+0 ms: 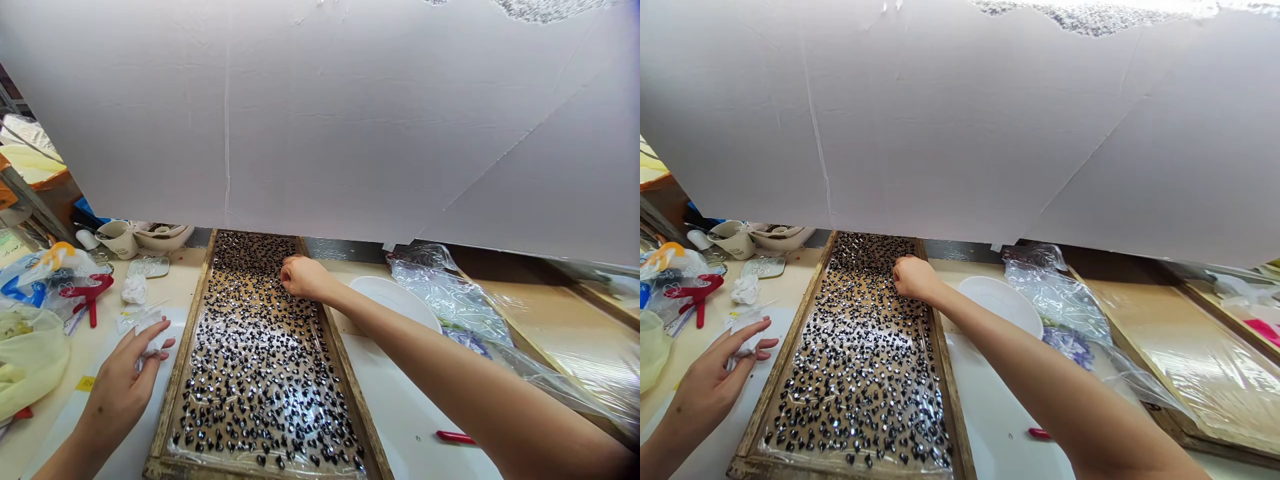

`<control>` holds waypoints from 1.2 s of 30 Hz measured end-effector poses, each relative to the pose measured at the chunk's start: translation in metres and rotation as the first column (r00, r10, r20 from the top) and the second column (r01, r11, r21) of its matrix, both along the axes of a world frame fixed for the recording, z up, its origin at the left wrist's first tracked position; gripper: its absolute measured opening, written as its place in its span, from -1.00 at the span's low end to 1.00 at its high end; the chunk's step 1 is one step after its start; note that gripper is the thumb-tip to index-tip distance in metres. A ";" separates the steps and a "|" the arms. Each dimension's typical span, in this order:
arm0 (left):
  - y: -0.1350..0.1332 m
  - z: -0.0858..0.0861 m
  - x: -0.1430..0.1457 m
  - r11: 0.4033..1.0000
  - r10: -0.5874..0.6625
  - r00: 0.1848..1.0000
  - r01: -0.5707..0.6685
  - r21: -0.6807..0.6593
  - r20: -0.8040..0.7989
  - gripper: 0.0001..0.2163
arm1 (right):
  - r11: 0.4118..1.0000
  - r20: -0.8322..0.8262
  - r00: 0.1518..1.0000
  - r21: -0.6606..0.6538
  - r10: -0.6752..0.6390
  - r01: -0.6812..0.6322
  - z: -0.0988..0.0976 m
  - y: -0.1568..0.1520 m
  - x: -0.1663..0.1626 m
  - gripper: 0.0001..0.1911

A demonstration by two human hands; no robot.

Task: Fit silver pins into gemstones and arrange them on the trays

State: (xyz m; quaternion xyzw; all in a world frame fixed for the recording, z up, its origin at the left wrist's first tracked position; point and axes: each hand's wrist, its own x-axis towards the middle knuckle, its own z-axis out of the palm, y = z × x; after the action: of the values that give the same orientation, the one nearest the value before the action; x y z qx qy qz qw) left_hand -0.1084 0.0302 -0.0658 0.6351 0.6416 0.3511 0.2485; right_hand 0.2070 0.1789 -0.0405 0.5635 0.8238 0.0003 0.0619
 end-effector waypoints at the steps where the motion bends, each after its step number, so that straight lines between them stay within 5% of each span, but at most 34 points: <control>1: 0.000 0.000 0.000 1.000 0.001 1.000 -0.001 -0.003 -0.002 -0.60 | 1.000 -0.003 1.000 0.004 -0.003 0.003 0.000 0.000 0.000 -0.74; 21: -0.001 0.009 0.006 1.000 0.020 1.000 -0.020 -0.005 -0.012 -0.56 | 0.999 -0.039 0.999 -0.039 -0.033 0.031 -0.001 0.000 0.004 -0.75; 27: -0.008 0.018 0.004 0.994 -0.045 0.970 0.069 -0.089 0.241 -0.50 | 0.999 -0.091 0.995 -0.025 -0.040 0.038 0.009 -0.004 0.009 -0.70; 32: -0.018 0.031 0.013 0.990 0.035 0.964 0.002 -0.141 0.264 -0.36 | 1.000 -0.256 0.967 0.023 -0.013 0.020 0.025 -0.052 -0.008 -0.61; 36: -0.029 0.039 0.022 0.987 -0.056 0.973 0.088 -0.133 0.225 -0.40 | 0.955 -0.507 0.814 0.067 0.283 -0.290 0.035 -0.121 -0.042 -0.58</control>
State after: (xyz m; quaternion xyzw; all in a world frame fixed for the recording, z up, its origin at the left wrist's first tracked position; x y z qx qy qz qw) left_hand -0.0868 0.0010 -0.0269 0.5957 0.6099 0.3635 0.3756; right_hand 0.1646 0.0578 -0.0057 0.4125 0.8856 -0.1454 -0.1561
